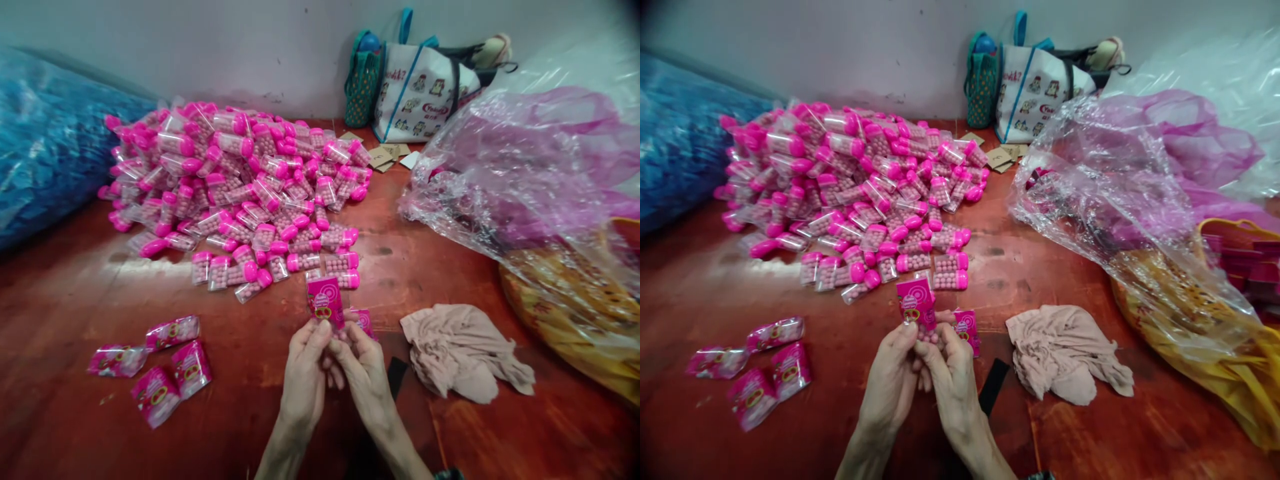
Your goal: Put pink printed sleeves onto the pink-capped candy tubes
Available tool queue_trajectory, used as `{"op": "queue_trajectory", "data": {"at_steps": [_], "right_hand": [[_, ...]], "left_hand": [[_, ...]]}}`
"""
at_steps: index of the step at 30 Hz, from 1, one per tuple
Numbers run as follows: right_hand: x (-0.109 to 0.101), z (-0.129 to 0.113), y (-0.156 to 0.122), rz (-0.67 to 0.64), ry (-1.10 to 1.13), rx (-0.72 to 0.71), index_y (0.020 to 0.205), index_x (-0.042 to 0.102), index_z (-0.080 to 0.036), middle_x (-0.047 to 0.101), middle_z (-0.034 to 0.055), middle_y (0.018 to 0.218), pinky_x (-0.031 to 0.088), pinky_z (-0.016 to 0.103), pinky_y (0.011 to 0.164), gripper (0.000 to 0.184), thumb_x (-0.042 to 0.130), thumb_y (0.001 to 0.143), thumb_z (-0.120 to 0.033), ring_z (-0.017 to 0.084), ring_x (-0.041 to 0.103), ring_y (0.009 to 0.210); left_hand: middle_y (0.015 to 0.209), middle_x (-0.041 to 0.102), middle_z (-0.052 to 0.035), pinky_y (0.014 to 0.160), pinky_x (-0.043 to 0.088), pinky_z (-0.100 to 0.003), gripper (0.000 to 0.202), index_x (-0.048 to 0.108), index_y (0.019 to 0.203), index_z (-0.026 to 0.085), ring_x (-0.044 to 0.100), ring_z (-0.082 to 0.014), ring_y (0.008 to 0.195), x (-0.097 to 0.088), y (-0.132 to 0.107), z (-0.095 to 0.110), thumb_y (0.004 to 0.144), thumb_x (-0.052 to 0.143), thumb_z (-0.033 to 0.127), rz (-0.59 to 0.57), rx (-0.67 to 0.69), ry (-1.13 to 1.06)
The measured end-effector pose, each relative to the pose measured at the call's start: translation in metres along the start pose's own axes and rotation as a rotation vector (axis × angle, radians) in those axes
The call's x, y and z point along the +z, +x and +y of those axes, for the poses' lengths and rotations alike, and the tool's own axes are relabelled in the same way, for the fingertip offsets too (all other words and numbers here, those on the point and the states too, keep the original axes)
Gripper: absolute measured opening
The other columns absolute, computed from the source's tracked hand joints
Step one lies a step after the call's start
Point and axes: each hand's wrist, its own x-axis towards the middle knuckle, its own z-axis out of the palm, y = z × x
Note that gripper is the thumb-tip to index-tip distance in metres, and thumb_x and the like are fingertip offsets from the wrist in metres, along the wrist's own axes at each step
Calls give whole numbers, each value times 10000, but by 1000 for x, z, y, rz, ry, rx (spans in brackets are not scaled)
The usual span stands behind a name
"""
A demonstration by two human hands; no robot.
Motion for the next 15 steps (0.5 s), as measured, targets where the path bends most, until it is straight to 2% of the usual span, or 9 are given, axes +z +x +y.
{"op": "queue_trajectory", "data": {"at_steps": [4,10,15], "right_hand": [[-2,4,2,-36,29,-19,652,493,-175,497,-69,453,306,138,306,219,565,798,-321,35,380,301],[-6,-3,-1,-55,-106,-120,562,502,-166,465,-64,411,268,130,282,279,555,797,-305,30,362,283],[-4,-3,-2,-79,-100,-102,536,467,-166,433,-68,388,244,135,294,351,536,829,-345,28,347,289]], "left_hand": [[468,461,61,322,334,-126,220,573,698,145,396,-43,373,0,-3,2,740,636,351,-61,22,-61],[550,541,29,351,381,-139,296,605,703,116,405,-30,385,6,-7,-2,673,692,397,25,-19,-140],[438,419,74,303,320,-126,300,581,702,126,330,-26,342,5,-10,-12,689,676,410,84,-12,-142]]}}
